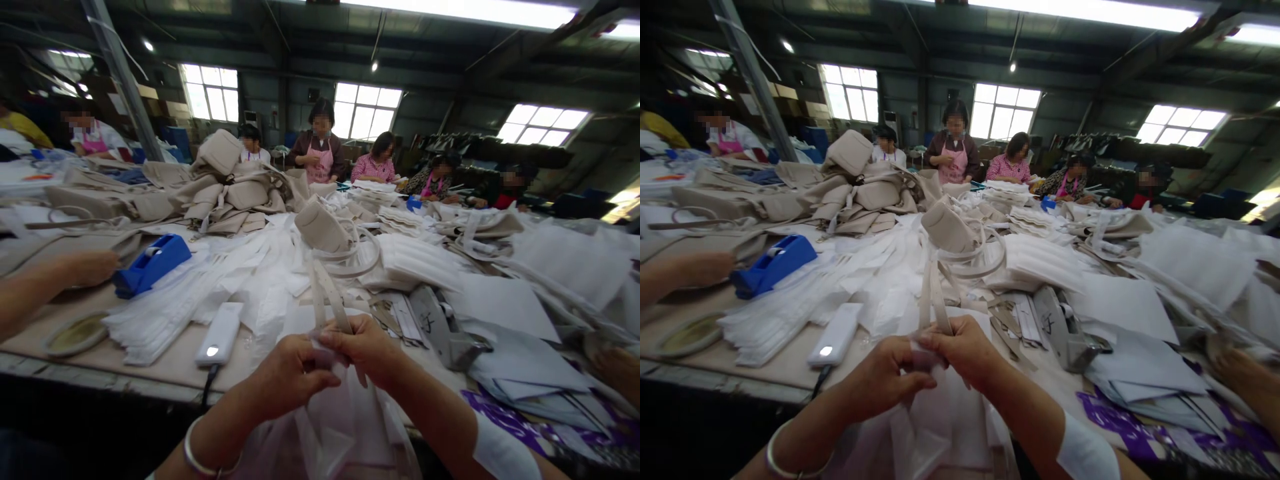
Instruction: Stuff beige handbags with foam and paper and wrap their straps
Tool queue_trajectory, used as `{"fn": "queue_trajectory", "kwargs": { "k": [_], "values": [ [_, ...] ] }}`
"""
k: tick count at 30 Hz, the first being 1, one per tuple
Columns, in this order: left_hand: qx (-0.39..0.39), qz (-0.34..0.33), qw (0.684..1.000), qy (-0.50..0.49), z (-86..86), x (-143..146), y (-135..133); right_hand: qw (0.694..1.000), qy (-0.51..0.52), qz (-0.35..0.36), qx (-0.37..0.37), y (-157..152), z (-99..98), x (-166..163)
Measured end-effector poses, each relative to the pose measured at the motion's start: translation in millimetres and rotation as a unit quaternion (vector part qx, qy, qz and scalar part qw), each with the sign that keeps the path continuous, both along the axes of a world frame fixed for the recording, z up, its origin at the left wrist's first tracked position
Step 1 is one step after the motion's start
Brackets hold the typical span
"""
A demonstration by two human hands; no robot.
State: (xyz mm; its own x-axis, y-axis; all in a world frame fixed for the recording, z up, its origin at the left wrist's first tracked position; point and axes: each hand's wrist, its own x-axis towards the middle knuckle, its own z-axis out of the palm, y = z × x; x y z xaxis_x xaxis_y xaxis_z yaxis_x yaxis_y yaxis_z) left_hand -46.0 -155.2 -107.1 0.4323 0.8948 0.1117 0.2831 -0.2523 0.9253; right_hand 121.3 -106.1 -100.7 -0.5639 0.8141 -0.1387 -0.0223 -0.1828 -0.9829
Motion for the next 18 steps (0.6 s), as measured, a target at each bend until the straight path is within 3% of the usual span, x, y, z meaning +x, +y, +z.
{"fn": "queue_trajectory", "kwargs": {
  "k": [5,7,8,9,10,12,14,18],
  "values": [
    [0.011,-0.004,1.0,0.019,15.5,-44,-1,0.995,-0.057,-0.087,-0.004,-7,-7.6,-1],
    [0.015,0.106,0.994,0.035,16.5,-77,2,0.988,-0.091,-0.122,-0.009,-6,-16.1,4],
    [0.011,0.21,0.976,0.056,14.3,-96,4,0.985,-0.102,-0.135,-0.017,-4,-20.6,6],
    [0.008,0.346,0.933,0.103,10.3,-117,6,0.983,-0.111,-0.141,-0.024,-3,-24.7,8],
    [0.012,0.437,0.889,0.135,4.8,-139,7,0.982,-0.116,-0.148,-0.03,-1,-28.2,10],
    [0.016,0.545,0.818,0.183,-9.0,-184,7,0.98,-0.12,-0.152,-0.039,-1,-32.3,11],
    [0.007,0.624,0.747,0.229,-24.1,-224,2,0.981,-0.12,-0.149,-0.043,-3,-32.0,10],
    [-0.062,0.72,0.633,0.278,-51.8,-284,-14,0.981,-0.122,-0.135,-0.062,-10,-22.1,3]
  ]
}}
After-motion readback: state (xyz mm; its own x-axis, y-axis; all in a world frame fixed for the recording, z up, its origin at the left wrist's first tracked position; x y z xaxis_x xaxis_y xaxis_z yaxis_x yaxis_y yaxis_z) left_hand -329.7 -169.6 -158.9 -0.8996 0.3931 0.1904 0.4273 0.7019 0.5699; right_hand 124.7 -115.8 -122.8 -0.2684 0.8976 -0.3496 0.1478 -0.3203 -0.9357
